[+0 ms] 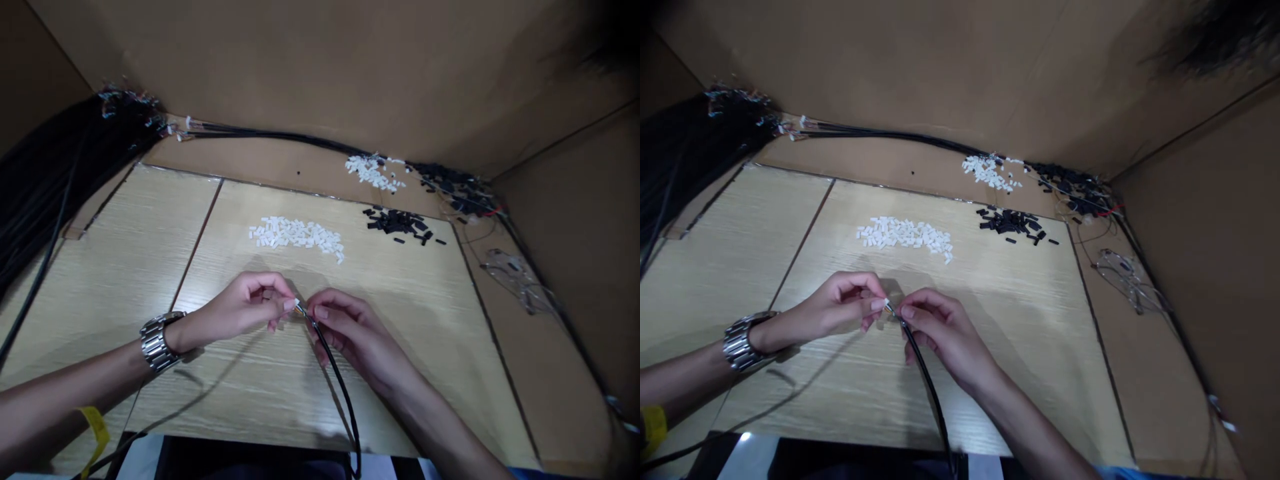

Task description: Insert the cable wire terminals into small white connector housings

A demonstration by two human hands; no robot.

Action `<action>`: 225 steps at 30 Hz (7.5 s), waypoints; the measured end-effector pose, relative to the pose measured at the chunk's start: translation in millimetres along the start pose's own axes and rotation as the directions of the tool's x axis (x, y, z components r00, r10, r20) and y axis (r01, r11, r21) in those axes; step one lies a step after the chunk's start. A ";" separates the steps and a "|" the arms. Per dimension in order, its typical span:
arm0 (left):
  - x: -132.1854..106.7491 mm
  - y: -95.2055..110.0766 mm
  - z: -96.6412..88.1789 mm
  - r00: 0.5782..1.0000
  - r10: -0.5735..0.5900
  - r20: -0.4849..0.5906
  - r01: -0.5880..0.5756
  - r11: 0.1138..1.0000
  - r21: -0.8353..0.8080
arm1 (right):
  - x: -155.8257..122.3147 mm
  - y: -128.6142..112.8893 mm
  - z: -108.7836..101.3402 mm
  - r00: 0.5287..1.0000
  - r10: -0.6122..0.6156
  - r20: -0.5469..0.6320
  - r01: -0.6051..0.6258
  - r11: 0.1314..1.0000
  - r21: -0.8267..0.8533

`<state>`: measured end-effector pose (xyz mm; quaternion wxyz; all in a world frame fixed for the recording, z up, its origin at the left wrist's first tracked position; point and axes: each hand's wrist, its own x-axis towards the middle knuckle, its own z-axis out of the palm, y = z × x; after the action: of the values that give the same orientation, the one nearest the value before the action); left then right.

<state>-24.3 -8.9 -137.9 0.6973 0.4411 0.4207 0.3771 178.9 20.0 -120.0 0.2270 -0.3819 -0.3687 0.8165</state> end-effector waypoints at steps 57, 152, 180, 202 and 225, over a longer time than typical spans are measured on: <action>4.0 24.2 -2.5 0.946 -0.285 0.153 0.290 0.957 -0.007 | -10.9 16.5 3.9 0.506 -0.745 0.435 0.449 -0.204 -0.870; 5.7 29.5 -1.7 0.925 -0.297 0.238 0.250 0.945 0.209 | -13.8 12.2 4.0 0.662 -0.661 0.354 0.522 0.067 -0.850; -0.1 6.0 -4.8 0.990 -0.062 0.126 0.039 0.984 0.175 | 2.3 9.3 3.1 0.992 -0.084 0.098 0.087 0.996 -0.027; 0.8 21.0 5.5 0.978 -0.182 0.105 0.177 0.982 0.060 | -5.9 20.4 1.1 0.569 -0.757 0.321 0.601 0.116 -0.791; -0.6 25.1 7.1 0.963 -0.246 0.115 0.223 0.958 0.179 | -13.6 13.8 7.1 0.697 -0.627 0.347 0.472 0.038 -0.881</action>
<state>-21.9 -3.4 -112.5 0.7254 0.4687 0.4513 0.2246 180.3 -0.6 -121.5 0.2797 -0.3187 -0.8676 0.2597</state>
